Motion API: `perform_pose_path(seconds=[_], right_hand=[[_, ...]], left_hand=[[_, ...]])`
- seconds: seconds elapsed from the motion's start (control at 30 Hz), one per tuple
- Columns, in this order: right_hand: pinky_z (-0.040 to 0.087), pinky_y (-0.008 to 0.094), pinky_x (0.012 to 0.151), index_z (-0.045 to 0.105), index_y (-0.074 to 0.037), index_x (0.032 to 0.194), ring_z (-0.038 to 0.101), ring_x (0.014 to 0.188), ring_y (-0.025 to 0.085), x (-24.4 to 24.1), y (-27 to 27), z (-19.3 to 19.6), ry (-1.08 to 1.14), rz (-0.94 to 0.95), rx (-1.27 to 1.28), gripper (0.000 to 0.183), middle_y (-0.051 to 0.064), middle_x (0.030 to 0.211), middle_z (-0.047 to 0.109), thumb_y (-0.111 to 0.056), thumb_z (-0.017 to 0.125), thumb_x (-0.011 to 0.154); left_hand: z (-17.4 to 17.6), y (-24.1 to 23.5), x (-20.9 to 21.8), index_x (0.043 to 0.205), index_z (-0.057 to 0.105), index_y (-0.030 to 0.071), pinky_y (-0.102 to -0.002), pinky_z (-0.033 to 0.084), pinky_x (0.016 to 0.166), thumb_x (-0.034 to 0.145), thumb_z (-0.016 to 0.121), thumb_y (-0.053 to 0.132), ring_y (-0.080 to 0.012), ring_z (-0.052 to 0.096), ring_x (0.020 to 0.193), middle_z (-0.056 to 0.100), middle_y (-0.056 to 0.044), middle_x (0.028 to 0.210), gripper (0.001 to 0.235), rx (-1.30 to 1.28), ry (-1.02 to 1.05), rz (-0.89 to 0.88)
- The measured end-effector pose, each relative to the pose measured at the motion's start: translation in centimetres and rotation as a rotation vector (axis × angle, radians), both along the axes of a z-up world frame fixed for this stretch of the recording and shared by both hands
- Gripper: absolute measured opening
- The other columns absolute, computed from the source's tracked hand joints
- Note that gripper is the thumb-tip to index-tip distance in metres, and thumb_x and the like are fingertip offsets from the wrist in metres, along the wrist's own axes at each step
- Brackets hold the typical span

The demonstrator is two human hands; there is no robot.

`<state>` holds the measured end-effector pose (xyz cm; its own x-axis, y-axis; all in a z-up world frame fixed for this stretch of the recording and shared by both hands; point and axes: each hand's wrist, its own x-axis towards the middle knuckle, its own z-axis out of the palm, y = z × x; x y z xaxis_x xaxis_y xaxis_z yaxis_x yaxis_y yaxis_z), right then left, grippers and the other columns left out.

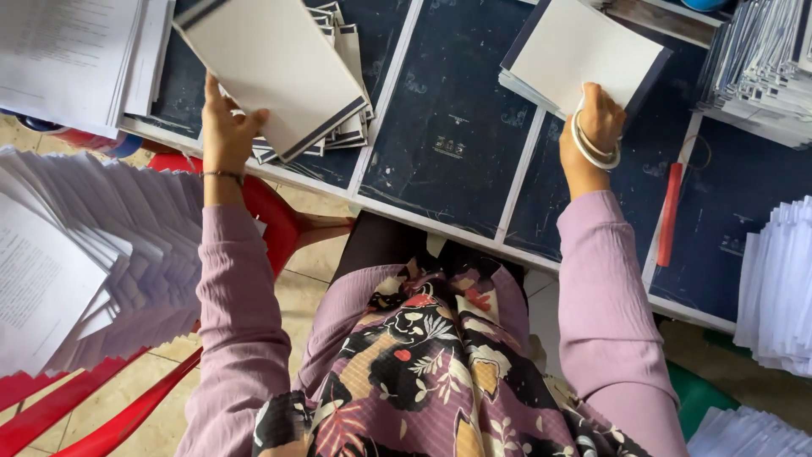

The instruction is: Applying adhesive strips to the edges of small cards to prepare them for packaging assembly.

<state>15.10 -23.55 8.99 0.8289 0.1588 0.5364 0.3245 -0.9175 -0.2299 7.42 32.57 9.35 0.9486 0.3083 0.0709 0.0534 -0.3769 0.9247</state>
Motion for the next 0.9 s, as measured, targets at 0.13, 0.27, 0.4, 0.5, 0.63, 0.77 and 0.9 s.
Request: perform_pose_path(seconds=[0.13, 0.27, 0.4, 0.5, 0.63, 0.77, 0.9], right_hand=[[0.056, 0.052, 0.09, 0.061, 0.007, 0.108, 0.073, 0.091, 0.046, -2.0, -0.5, 0.7, -0.007, 0.087, 0.147, 0.022, 0.031, 0.099, 0.075, 0.019, 0.073, 0.094], [0.058, 0.047, 0.086, 0.068, -0.005, 0.113, 0.074, 0.095, 0.04, -7.2, -1.0, 0.9, -0.069, 0.094, 0.142, 0.035, 0.017, 0.101, 0.076, 0.01, 0.085, 0.086], [0.056, 0.043, 0.099, 0.074, 0.001, 0.113, 0.073, 0.106, 0.038, -14.1, 0.0, 0.3, -0.068, 0.182, 0.156, 0.032, 0.019, 0.113, 0.075, 0.013, 0.083, 0.085], [0.058, 0.044, 0.095, 0.073, 0.003, 0.112, 0.072, 0.101, 0.038, -18.2, -0.5, -3.1, 0.049, 0.212, 0.162, 0.028, 0.02, 0.11, 0.075, 0.011, 0.083, 0.087], [0.057, 0.052, 0.091, 0.072, 0.003, 0.115, 0.071, 0.103, 0.044, -19.7, -0.6, -4.1, 0.266, 0.21, 0.321, 0.039, 0.024, 0.112, 0.074, 0.008, 0.088, 0.08], [0.055, 0.043, 0.092, 0.073, -0.005, 0.094, 0.072, 0.101, 0.033, -18.7, 0.8, -3.8, 0.392, 0.216, 0.498, 0.014, 0.011, 0.104, 0.074, -0.008, 0.075, 0.108], [0.051, 0.052, 0.096, 0.076, -0.008, 0.088, 0.067, 0.103, 0.038, -17.5, 3.4, -5.8, 0.632, 0.316, 0.585, 0.024, 0.012, 0.104, 0.066, -0.01, 0.067, 0.11]], left_hand=[[-8.8, 3.3, 1.4, 0.161, -0.005, -0.002, -0.047, 0.053, 0.104, 0.097, 0.082, 0.012, -0.0325, 0.071, 0.106, 0.037, -0.031, 0.155, 0.109, 0.359, 0.297, 0.12], [-10.1, -1.4, 1.7, 0.159, 0.032, 0.02, -0.063, 0.045, 0.105, 0.093, 0.095, 0.018, -0.0411, 0.043, 0.14, 0.03, -0.016, 0.153, 0.091, 0.675, 0.202, 0.309], [-7.1, -11.2, 0.4, 0.126, 0.068, 0.003, -0.061, 0.043, 0.107, 0.083, 0.086, -0.012, -0.0513, 0.054, 0.123, 0.048, -0.025, 0.136, 0.049, 0.32, -0.412, -0.036], [-3.5, -18.8, -1.8, 0.116, 0.074, 0.01, -0.054, 0.048, 0.097, 0.084, 0.086, 0.006, -0.0452, 0.063, 0.114, 0.059, -0.015, 0.129, 0.035, 0.342, -0.377, -0.426], [-8.1, -24.6, -4.4, 0.111, 0.075, 0.023, -0.041, 0.046, 0.095, 0.083, 0.088, 0.03, -0.0269, 0.061, 0.124, 0.062, 0.0, 0.134, 0.031, 0.408, -0.411, -0.649], [-10.9, -25.8, -5.8, 0.107, 0.073, 0.025, -0.04, 0.036, 0.099, 0.08, 0.086, 0.039, -0.0181, 0.056, 0.122, 0.063, 0.009, 0.128, 0.033, 0.449, -0.326, -0.786], [-10.5, -25.5, -5.8, 0.104, 0.074, 0.023, -0.039, 0.036, 0.094, 0.095, 0.072, 0.022, -0.0169, 0.06, 0.116, 0.068, 0.011, 0.119, 0.01, 0.351, -0.237, -0.782]])
